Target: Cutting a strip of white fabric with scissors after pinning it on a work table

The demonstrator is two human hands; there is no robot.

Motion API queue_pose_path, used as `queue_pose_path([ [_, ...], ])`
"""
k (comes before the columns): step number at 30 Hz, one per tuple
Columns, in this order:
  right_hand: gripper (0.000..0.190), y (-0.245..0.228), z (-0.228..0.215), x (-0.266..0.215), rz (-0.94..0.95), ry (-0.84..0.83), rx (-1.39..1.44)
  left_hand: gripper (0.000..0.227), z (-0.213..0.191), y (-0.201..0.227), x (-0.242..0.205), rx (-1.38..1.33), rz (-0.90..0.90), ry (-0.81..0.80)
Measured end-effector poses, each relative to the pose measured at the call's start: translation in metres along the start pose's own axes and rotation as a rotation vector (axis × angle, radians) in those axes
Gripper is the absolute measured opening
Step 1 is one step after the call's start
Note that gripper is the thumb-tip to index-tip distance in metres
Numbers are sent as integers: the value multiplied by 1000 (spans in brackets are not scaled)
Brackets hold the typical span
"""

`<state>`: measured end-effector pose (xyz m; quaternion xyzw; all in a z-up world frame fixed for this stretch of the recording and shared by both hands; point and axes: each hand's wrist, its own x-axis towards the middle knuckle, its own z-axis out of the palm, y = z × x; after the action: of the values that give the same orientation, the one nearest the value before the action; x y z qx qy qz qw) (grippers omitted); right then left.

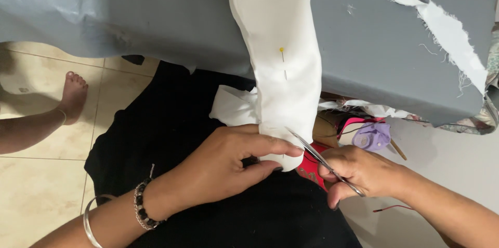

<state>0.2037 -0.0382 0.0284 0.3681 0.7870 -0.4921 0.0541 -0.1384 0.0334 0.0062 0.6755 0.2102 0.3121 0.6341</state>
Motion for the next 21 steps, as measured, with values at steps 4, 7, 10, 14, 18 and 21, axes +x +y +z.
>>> queue_pose_path([
  [4, 50, 0, 0, 1, 58, -22, 21, 20, 0, 5, -2, -27, 43, 68],
  [7, 48, -3, 0, 5, 31, -5, 44, 22, 1, 7, -5, -43, 48, 130],
  [10, 49, -1, 3, 4, 56, -1, 43, 19, 8, 3, -9, -43, 33, 210],
  [14, 50, -6, -2, 12, 102, -48, 42, 24, 11, -1, -11, -38, 41, 245],
  [18, 58, -20, -16, 32, -2, -51, 3, 23, 12, -2, -11, -22, 38, 242],
  [21, 64, -26, -24, 41, -10, -77, -13, 23, 11, -3, -11, -9, 46, 238],
])
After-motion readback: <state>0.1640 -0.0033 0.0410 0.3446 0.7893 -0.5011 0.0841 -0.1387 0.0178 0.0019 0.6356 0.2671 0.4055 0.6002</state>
